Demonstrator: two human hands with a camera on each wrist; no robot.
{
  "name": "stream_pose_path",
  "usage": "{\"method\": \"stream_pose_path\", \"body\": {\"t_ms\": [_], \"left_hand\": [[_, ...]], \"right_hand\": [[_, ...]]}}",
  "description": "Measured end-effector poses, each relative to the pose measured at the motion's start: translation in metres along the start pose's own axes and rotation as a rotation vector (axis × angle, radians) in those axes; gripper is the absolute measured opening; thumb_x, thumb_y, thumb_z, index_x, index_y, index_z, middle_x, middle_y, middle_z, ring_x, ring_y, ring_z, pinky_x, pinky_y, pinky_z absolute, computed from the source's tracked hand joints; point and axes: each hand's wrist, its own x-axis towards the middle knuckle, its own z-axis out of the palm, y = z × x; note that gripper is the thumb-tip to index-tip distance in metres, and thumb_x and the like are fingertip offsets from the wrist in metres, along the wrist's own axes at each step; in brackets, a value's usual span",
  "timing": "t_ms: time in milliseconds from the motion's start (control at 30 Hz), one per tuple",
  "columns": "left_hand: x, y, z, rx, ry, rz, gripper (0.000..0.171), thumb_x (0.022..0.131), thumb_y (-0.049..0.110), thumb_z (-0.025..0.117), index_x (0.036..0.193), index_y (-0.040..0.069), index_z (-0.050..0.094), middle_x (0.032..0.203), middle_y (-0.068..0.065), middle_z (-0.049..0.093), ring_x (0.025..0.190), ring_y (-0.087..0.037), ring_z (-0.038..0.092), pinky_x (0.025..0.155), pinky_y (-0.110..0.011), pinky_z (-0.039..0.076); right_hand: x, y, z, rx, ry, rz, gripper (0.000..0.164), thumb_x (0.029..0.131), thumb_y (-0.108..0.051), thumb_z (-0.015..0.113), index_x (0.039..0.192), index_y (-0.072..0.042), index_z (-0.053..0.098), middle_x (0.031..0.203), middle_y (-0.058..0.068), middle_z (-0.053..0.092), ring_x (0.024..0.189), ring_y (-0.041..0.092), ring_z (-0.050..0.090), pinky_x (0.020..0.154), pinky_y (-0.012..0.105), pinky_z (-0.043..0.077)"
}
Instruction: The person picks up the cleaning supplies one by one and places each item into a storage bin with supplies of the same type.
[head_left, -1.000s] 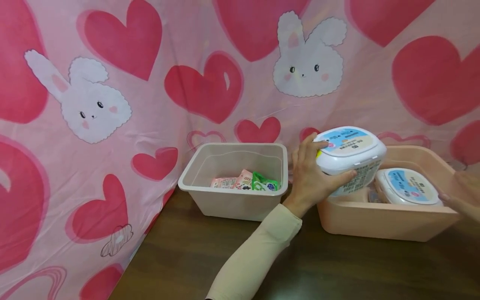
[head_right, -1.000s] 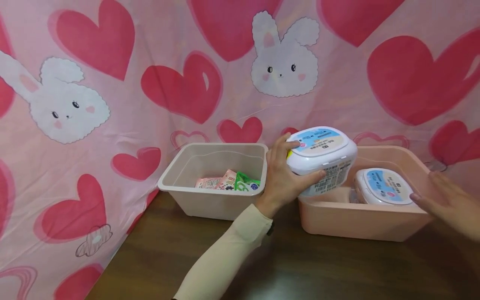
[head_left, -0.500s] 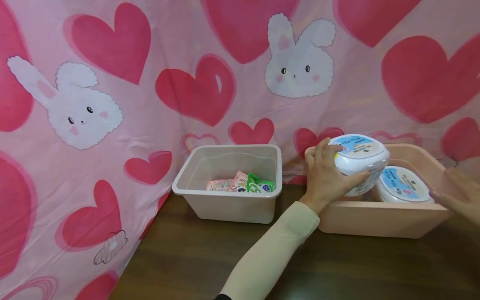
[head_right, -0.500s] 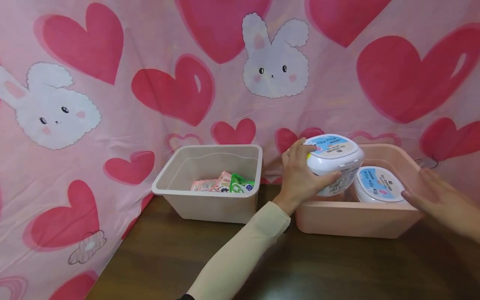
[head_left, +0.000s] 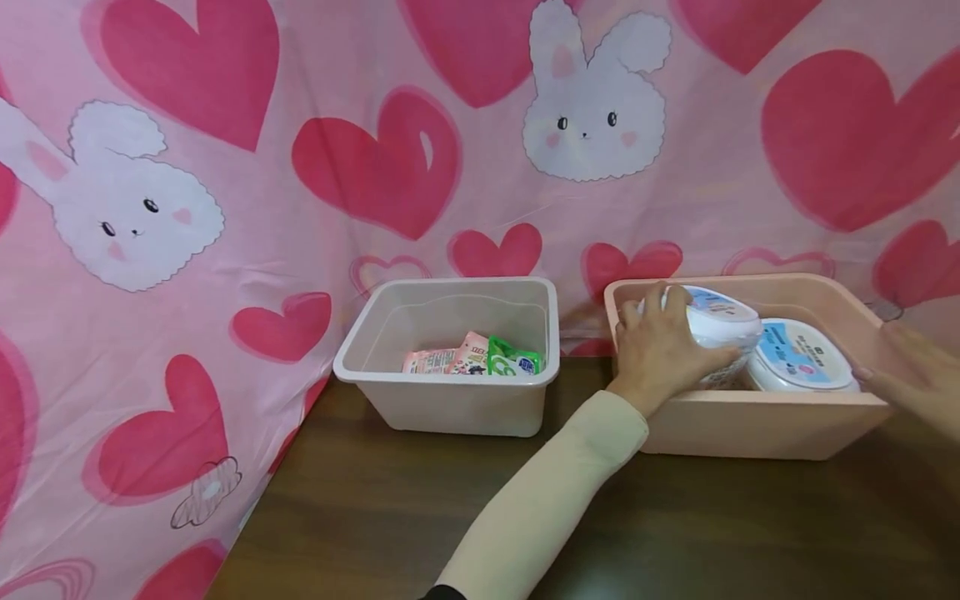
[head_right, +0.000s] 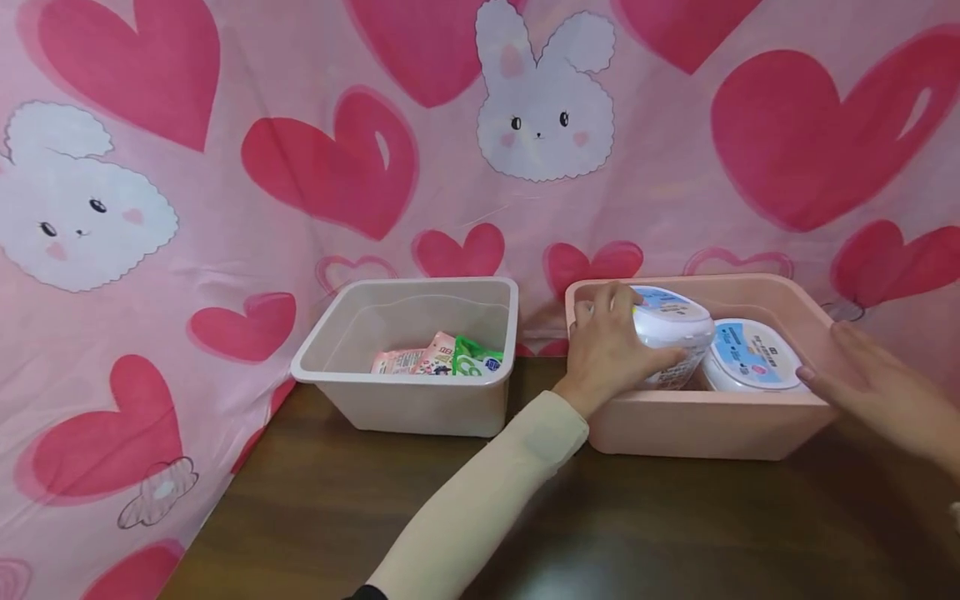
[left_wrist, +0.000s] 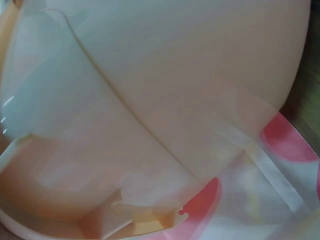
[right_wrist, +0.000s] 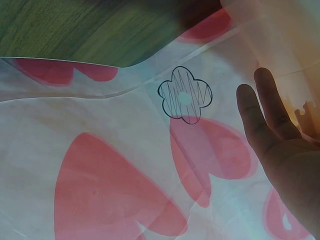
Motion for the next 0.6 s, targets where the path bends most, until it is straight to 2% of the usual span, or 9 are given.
{"method": "stream_pose_path", "body": {"t_ms": [200, 333, 500, 600], "left_hand": [[-0.001, 0.003, 0.002, 0.055, -0.034, 0.012, 0.081, 0.069, 0.084, 0.067, 0.129, 0.032, 0.050, 0.127, 0.013, 0.047, 0.110, -0.015, 0.046, 0.087, -0.031, 0.045], [-0.002, 0.004, 0.003, 0.088, -0.037, 0.011, 0.083, 0.069, 0.085, 0.065, 0.130, 0.032, 0.048, 0.124, 0.012, 0.047, 0.107, -0.015, 0.046, 0.085, -0.030, 0.046], [-0.001, 0.004, 0.004, 0.090, -0.036, 0.012, 0.083, 0.068, 0.085, 0.066, 0.129, 0.032, 0.048, 0.123, 0.011, 0.047, 0.105, -0.015, 0.046, 0.087, -0.030, 0.044], [0.000, 0.006, 0.004, 0.085, -0.033, 0.008, 0.083, 0.067, 0.086, 0.065, 0.128, 0.032, 0.049, 0.121, 0.010, 0.047, 0.103, -0.014, 0.047, 0.085, -0.029, 0.044]], "right_hand": [[0.005, 0.010, 0.002, -0.006, 0.043, -0.071, 0.092, 0.100, -0.042, 0.054, 0.156, 0.002, -0.005, 0.159, 0.028, -0.015, 0.144, 0.051, -0.016, 0.115, 0.056, -0.015], [0.006, 0.012, 0.002, 0.015, 0.037, -0.069, 0.092, 0.100, -0.041, 0.054, 0.156, 0.002, -0.005, 0.159, 0.028, -0.014, 0.144, 0.051, -0.016, 0.115, 0.056, -0.015], [0.004, 0.009, 0.001, 0.011, 0.032, -0.036, 0.090, 0.101, -0.043, 0.052, 0.157, -0.004, -0.007, 0.160, 0.025, -0.016, 0.145, 0.047, -0.018, 0.115, 0.057, -0.015], [0.000, 0.014, 0.003, 0.006, 0.051, -0.008, 0.088, 0.102, -0.044, 0.051, 0.160, -0.014, -0.008, 0.162, 0.018, -0.017, 0.146, 0.043, -0.019, 0.114, 0.058, -0.015]]}}
